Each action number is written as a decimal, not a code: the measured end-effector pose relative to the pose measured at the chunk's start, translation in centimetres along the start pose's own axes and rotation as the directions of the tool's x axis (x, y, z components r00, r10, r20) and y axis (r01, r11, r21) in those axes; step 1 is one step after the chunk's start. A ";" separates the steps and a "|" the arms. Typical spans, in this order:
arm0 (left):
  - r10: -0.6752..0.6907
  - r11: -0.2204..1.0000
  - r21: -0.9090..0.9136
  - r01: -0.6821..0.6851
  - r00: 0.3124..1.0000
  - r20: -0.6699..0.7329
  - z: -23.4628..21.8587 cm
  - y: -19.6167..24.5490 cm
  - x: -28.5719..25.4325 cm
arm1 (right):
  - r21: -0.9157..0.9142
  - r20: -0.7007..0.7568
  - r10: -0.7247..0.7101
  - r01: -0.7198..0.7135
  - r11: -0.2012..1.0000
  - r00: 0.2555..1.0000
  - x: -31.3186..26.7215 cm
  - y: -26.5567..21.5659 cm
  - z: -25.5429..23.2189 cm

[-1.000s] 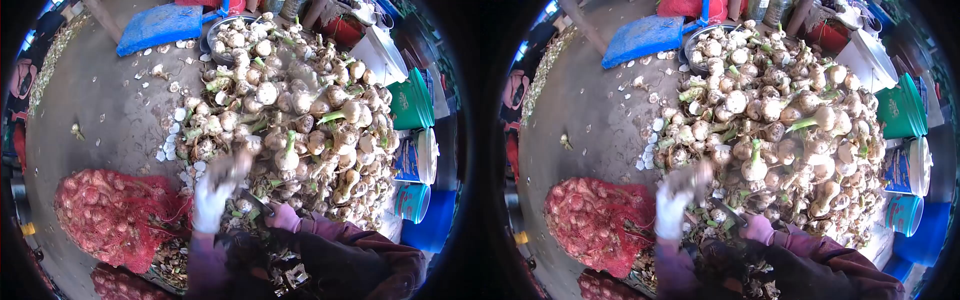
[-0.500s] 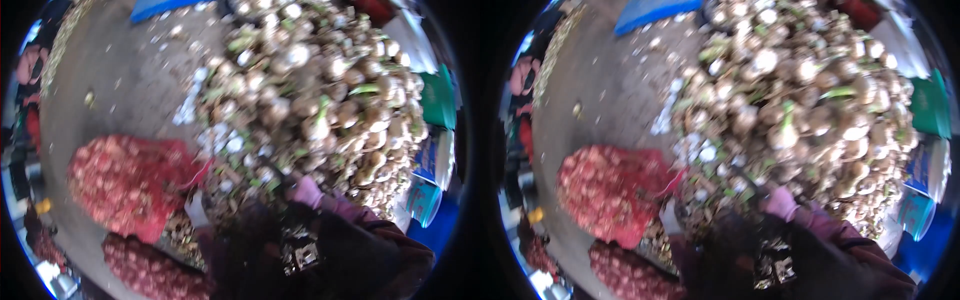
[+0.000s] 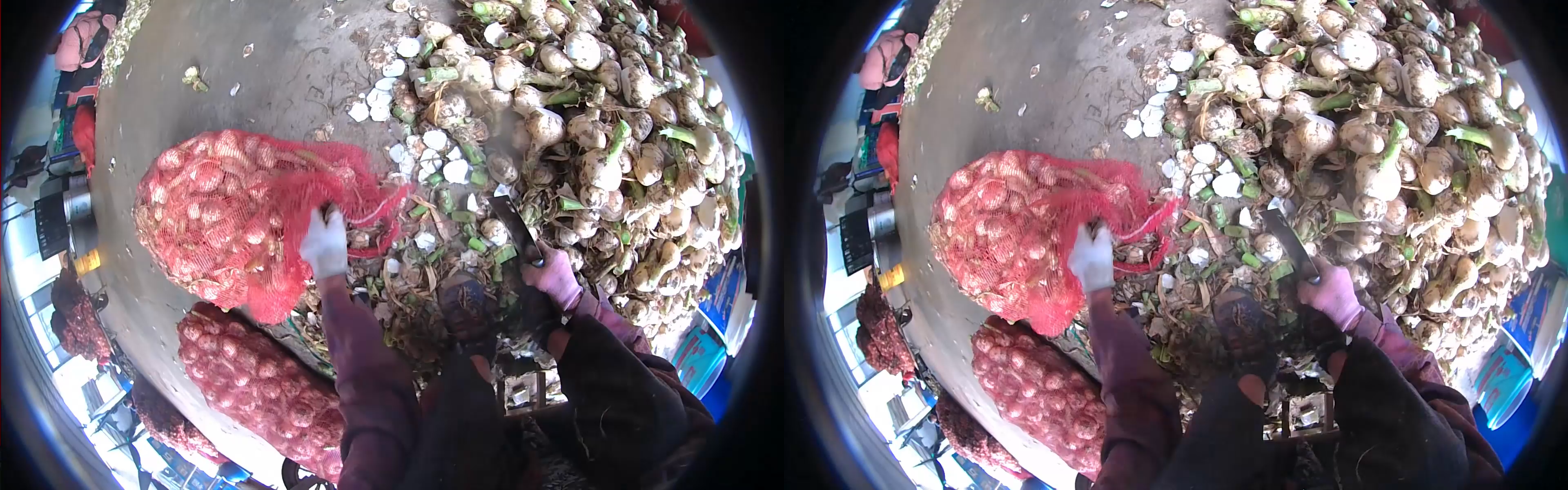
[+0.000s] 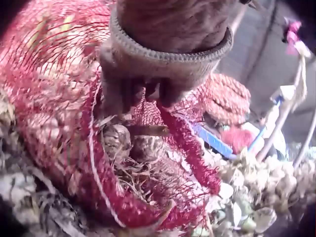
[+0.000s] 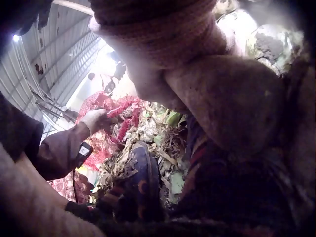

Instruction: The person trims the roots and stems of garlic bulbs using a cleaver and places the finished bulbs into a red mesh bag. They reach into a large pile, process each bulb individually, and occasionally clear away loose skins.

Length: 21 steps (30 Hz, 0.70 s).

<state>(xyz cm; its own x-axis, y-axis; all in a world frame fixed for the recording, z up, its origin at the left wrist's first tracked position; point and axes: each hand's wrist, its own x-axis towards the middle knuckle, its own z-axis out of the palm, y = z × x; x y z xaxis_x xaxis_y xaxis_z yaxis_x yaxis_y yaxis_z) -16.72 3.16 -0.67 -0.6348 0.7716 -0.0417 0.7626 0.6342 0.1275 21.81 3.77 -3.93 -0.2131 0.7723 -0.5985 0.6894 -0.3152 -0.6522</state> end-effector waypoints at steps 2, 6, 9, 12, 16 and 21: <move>0.036 0.998 0.052 -0.040 0.995 0.090 -0.3 2.0 2.4 | -0.012 -0.006 0.007 -0.007 1.000 1.000 -0.1 -0.1 0.0; -0.022 0.999 -0.027 0.028 0.980 0.197 -2.3 6.2 4.0 | 0.034 0.009 0.008 -0.009 0.999 1.000 -0.3 -1.0 -0.4; 0.182 0.962 -0.205 -0.179 0.983 -0.006 0.3 5.7 5.3 | 0.022 0.009 0.006 -0.006 1.000 1.000 -0.2 -0.9 -0.2; 0.314 0.939 -0.112 -0.324 0.944 -0.098 1.1 4.8 5.2 | -0.018 -0.023 -0.040 0.039 0.999 0.999 -0.1 -1.0 -0.3; 0.008 0.817 -0.576 0.026 0.998 0.057 1.7 -0.7 4.3 | 0.041 0.000 -0.030 0.030 0.999 1.000 -0.2 -1.1 -0.4; 0.121 0.876 -0.483 -0.013 0.974 0.192 -0.4 -5.1 4.5 | 0.025 -0.007 -0.037 0.037 0.999 0.999 -0.2 -1.0 -0.5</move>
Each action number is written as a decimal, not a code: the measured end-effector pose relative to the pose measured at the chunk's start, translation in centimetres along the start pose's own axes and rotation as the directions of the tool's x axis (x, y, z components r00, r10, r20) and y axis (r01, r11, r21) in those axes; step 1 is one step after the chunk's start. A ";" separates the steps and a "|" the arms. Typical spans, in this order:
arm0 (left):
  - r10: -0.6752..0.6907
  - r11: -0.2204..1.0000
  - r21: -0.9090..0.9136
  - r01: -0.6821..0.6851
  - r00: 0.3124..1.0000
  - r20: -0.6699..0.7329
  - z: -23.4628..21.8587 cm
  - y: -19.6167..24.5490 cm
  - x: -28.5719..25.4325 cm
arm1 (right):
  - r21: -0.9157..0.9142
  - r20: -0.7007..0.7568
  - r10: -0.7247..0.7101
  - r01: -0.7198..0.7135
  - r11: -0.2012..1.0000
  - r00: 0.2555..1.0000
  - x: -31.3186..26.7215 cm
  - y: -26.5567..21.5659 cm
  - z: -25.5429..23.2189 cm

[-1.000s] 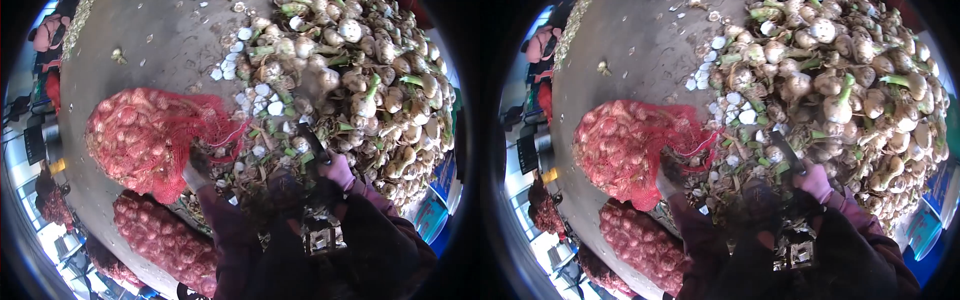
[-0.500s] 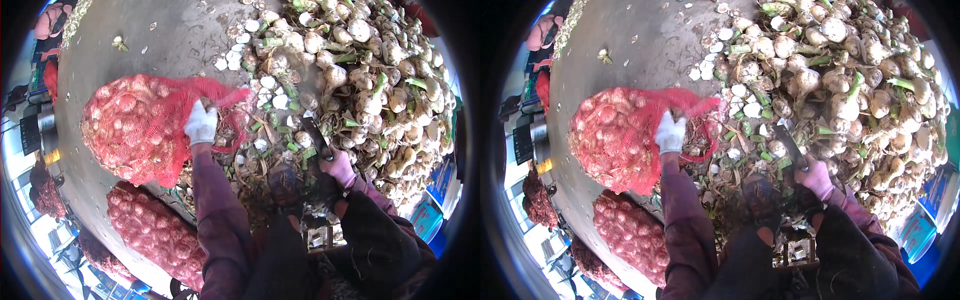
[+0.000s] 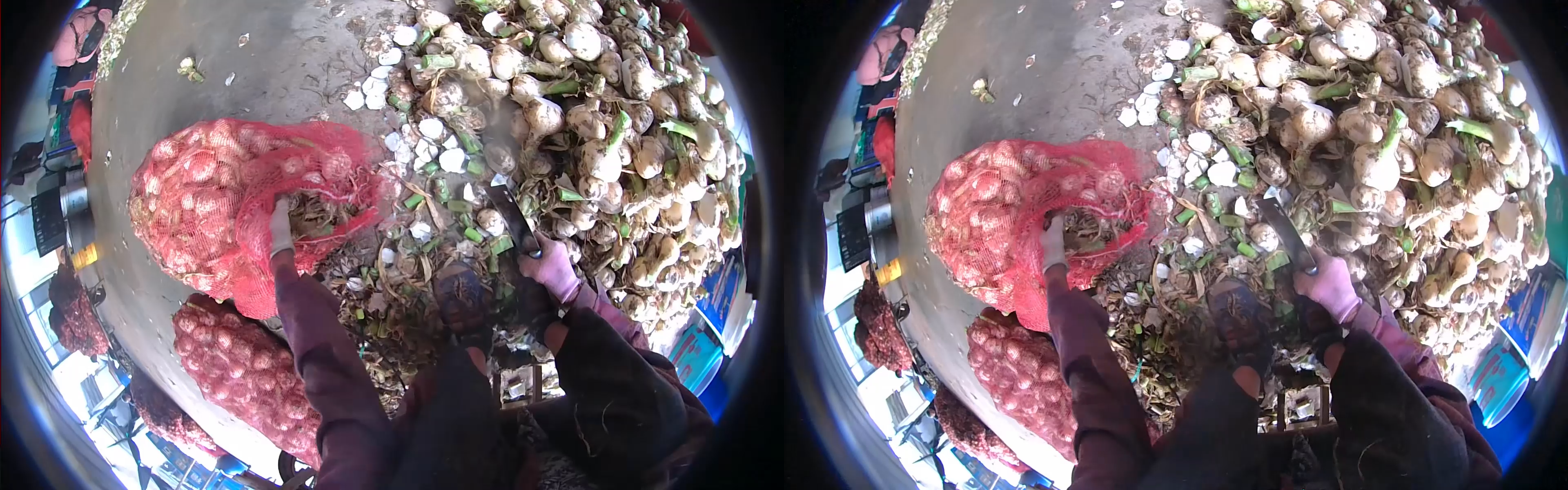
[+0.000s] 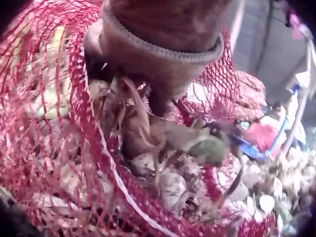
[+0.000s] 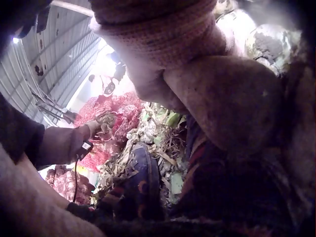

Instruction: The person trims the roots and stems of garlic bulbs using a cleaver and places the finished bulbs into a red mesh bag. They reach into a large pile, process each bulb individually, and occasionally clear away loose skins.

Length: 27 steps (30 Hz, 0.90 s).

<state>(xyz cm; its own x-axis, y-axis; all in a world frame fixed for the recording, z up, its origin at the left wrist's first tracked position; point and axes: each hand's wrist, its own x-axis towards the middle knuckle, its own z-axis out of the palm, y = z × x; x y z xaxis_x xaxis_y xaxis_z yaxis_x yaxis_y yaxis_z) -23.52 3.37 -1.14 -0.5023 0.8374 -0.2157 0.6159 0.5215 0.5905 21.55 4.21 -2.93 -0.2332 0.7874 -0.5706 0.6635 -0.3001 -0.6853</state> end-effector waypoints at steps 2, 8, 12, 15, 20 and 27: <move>0.012 0.998 0.053 -0.017 0.997 0.083 0.1 -0.1 -0.4 | 0.008 0.000 0.003 -0.003 1.000 1.000 0.1 0.2 0.2; 0.000 0.981 0.185 -0.064 0.946 0.326 1.8 0.4 3.1 | -0.010 0.024 0.037 -0.037 0.999 0.999 0.0 -0.1 0.1; -0.015 0.954 0.271 -0.130 0.880 0.474 1.3 0.1 3.3 | -0.028 0.015 0.044 -0.044 0.999 0.999 0.2 0.2 0.1; -0.032 0.923 0.332 -0.195 0.820 0.571 0.7 -0.2 2.2 | -0.034 0.015 0.034 -0.033 0.999 0.999 0.2 -0.1 0.1; -0.381 0.924 0.208 0.320 0.768 0.514 7.2 2.7 -4.8 | -0.037 -0.009 0.016 -0.016 0.999 1.000 0.1 0.2 0.1; 0.083 0.292 -0.766 0.572 0.783 0.617 11.9 10.4 -13.0 | -0.032 -0.047 -0.130 0.129 0.991 0.990 -0.4 -0.9 -0.4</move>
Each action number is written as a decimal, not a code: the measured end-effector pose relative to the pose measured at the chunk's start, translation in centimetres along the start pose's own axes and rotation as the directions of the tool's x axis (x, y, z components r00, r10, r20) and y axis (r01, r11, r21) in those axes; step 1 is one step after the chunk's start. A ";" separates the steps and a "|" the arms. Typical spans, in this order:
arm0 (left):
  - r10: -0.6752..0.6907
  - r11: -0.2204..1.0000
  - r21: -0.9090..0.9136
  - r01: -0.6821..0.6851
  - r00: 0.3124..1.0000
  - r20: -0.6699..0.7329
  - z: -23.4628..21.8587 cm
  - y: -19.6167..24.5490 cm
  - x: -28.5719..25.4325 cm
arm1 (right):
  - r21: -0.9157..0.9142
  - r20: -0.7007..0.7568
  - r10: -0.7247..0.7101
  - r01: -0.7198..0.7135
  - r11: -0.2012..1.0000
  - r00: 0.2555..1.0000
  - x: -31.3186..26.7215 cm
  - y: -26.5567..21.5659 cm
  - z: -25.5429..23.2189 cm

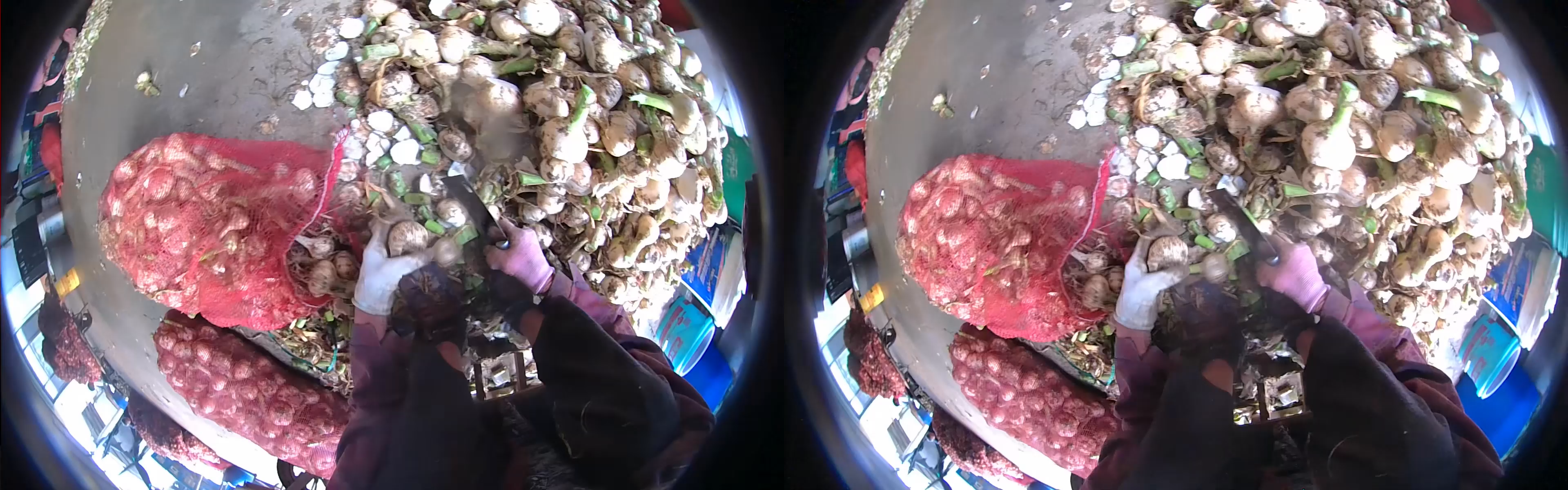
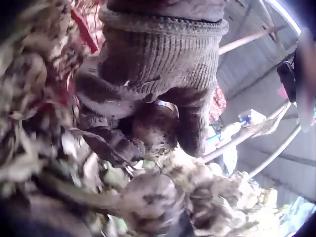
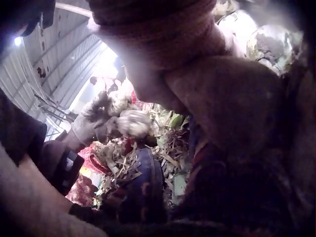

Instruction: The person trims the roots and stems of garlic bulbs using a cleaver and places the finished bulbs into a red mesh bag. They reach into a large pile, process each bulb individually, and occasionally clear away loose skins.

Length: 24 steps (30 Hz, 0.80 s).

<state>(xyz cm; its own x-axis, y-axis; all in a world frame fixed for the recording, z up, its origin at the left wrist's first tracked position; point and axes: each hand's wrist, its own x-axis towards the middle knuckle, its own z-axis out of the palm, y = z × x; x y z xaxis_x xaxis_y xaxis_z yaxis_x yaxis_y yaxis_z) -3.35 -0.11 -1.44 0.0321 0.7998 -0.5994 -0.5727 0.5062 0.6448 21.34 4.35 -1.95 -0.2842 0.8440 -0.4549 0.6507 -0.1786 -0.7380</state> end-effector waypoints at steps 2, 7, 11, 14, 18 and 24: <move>-0.090 0.989 -0.113 0.092 0.996 0.026 1.5 -0.6 -0.7 | -0.061 -0.020 -0.085 0.083 0.995 0.996 -0.4 -0.9 -0.7; -0.064 0.986 -0.145 0.081 0.991 0.115 2.1 -1.2 -0.5 | -0.084 -0.093 -0.319 0.311 0.947 0.943 -0.3 -5.7 -3.0; -0.135 0.985 -0.081 0.152 0.973 0.186 1.6 -1.2 -0.4 | -0.294 0.077 -0.551 0.547 0.784 0.831 0.0 -6.5 -3.9; -0.260 0.961 -0.052 0.272 0.952 0.164 2.0 -0.2 -0.6 | -0.340 0.112 -0.536 0.539 0.771 0.837 -0.1 -6.0 -3.7; -0.098 0.988 0.137 0.074 0.979 0.176 4.0 1.7 -0.5 | -0.349 0.093 -0.450 0.452 0.821 0.888 -0.2 -5.9 -3.3; -0.112 0.984 0.147 0.098 0.989 0.095 1.4 -0.9 -0.1 | -0.348 0.122 -0.517 0.524 0.777 0.847 -0.3 -5.9 -3.3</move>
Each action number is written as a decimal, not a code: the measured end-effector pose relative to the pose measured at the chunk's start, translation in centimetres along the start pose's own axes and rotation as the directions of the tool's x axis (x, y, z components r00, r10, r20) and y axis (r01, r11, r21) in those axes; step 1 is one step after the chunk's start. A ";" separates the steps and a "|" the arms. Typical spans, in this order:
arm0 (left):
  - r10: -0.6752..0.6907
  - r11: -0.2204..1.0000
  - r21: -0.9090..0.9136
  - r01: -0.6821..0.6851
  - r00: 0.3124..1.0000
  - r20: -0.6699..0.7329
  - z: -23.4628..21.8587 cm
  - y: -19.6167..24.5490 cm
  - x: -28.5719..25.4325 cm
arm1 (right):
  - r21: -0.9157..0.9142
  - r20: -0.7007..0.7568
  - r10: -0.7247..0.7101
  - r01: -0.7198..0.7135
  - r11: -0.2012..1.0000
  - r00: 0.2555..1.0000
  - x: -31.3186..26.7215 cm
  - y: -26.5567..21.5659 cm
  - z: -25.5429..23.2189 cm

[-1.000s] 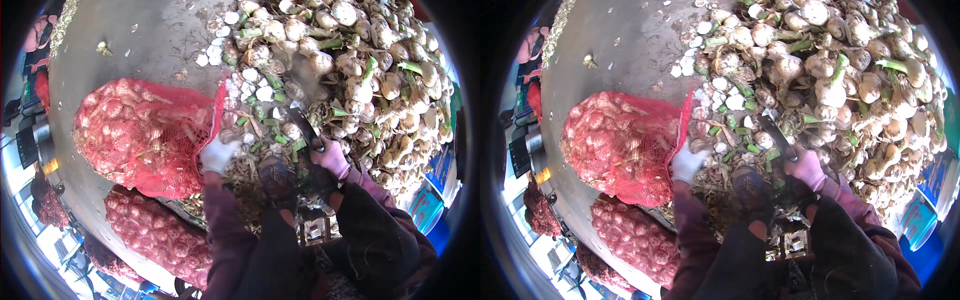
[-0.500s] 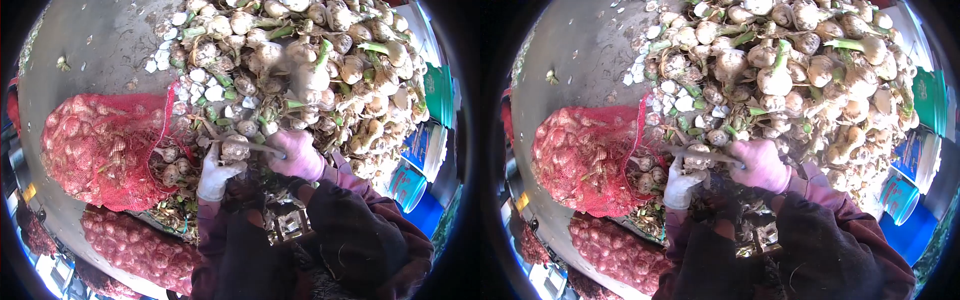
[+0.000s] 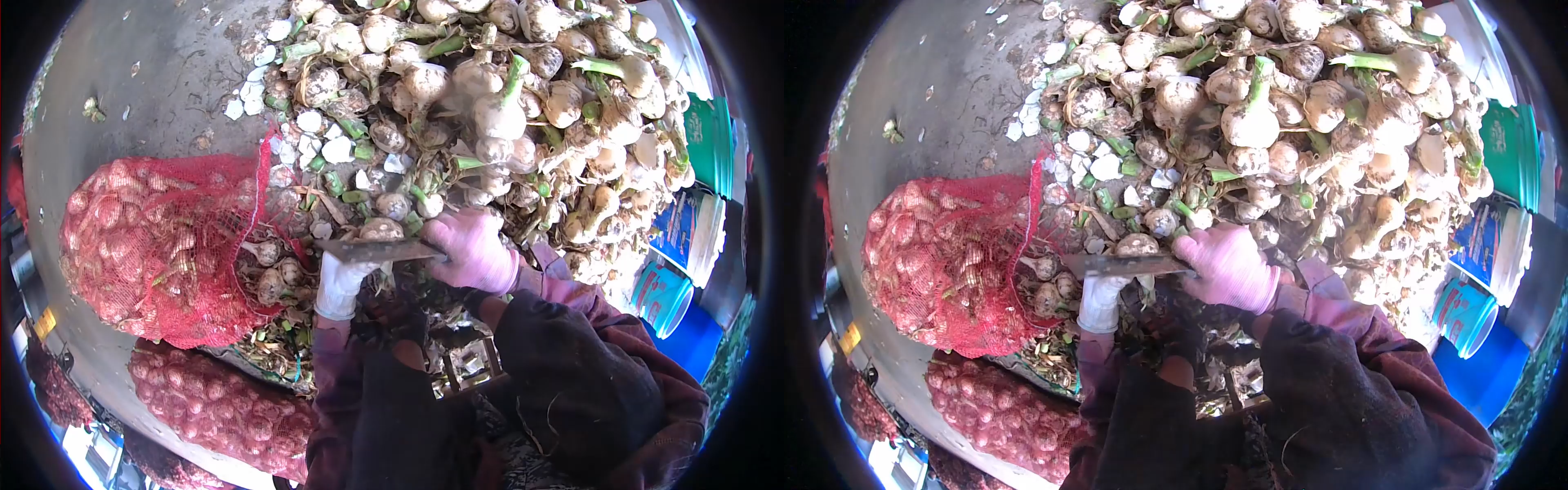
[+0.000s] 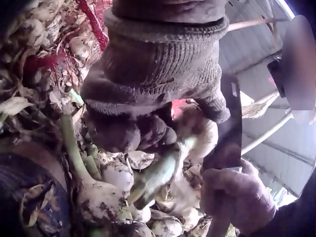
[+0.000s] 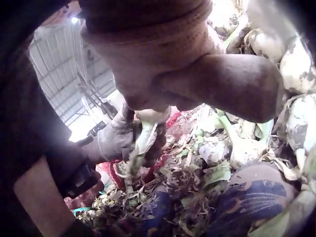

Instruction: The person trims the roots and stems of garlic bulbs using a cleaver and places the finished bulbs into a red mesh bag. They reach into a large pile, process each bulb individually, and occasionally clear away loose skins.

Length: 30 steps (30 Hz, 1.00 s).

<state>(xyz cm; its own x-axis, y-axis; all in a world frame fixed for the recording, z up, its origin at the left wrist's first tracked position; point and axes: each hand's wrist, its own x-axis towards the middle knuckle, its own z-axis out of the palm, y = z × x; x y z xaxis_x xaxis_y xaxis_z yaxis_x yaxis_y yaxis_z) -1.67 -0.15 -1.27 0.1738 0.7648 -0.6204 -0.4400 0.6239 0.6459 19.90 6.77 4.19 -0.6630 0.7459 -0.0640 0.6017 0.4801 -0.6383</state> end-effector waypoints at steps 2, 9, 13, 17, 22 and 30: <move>0.044 0.999 -0.011 -0.045 0.996 -0.083 -1.0 -2.1 0.2 | -0.052 0.019 0.017 -0.016 0.999 1.000 0.0 -0.1 0.7; -0.009 0.994 -0.109 -0.008 0.988 -0.155 -0.6 -4.0 -0.6 | -0.158 0.106 0.040 -0.023 0.987 0.994 -0.1 -0.3 1.2; -0.009 0.999 -0.033 0.006 0.993 -0.115 0.5 -5.2 -0.8 | -0.157 0.106 -0.034 0.051 0.986 0.994 -0.3 0.0 1.9; 0.087 0.992 -0.094 -0.090 0.996 -0.031 0.0 -5.7 -1.0 | -0.217 0.051 -0.053 0.063 0.974 0.997 -0.5 -0.2 2.6; 0.059 0.992 -0.102 -0.070 0.993 -0.106 0.3 -5.3 -2.8 | -0.211 0.043 -0.052 0.060 0.976 0.998 -0.2 -0.3 2.3; 0.073 0.885 -0.458 -0.083 0.997 -0.039 5.2 5.2 -5.4 | 0.046 -0.136 0.389 -0.386 0.921 0.911 -1.4 1.3 0.5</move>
<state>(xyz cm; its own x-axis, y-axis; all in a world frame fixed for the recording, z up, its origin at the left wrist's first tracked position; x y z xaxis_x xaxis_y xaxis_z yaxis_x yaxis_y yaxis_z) -0.31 -0.18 7.73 0.1062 0.8015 -0.5885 -0.8071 0.4151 0.4197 21.37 6.12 3.04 -0.3097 0.9291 -0.2022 0.7901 0.1332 -0.5983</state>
